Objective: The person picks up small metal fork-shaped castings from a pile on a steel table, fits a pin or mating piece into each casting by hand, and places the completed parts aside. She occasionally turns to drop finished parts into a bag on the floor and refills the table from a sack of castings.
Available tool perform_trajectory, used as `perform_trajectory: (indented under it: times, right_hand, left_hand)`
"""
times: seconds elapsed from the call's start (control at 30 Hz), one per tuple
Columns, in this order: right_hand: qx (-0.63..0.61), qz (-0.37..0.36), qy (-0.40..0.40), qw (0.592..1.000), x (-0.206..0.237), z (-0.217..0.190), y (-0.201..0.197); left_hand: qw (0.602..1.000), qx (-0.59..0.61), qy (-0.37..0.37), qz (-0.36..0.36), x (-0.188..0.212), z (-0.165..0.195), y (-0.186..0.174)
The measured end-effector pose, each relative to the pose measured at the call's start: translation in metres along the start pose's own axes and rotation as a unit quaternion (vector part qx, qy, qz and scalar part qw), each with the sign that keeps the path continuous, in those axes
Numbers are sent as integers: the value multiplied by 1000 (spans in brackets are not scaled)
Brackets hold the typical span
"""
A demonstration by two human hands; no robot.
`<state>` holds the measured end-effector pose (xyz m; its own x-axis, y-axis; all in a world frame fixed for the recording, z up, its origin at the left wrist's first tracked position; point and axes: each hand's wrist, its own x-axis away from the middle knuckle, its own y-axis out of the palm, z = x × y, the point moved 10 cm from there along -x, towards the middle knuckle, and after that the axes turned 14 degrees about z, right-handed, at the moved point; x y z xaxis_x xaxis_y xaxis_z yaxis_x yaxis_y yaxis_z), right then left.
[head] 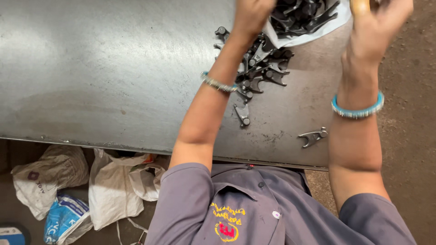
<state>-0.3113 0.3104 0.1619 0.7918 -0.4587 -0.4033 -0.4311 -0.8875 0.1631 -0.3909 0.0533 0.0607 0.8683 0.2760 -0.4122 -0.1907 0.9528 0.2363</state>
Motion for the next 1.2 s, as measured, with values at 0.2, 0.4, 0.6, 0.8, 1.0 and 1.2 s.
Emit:
perform_trajectory:
  times: [0.2, 0.4, 0.6, 0.8, 1.0, 1.2]
  right_hand:
    - [302, -281, 8, 911, 103, -3, 13]
    - [330, -314, -72, 887, 125, 53, 44]
    - [309, -307, 9, 900, 139, 90, 20]
    - [293, -334, 4, 896, 182, 56, -9]
    - [351, -339, -52, 871, 227, 0, -28]
    - [384, -289, -136, 866, 266, -58, -25]
  left_hand:
    - [931, -355, -35, 75, -1, 2, -109]
    - [831, -525, -85, -160, 53, -16, -53]
    - [837, -511, -61, -189, 81, 7, -48]
    - [844, -478, -47, -239, 128, 38, -53]
    - [885, -417, 36, -206, 181, 79, -71]
    - [905, -422, 52, -2, 239, 160, -138]
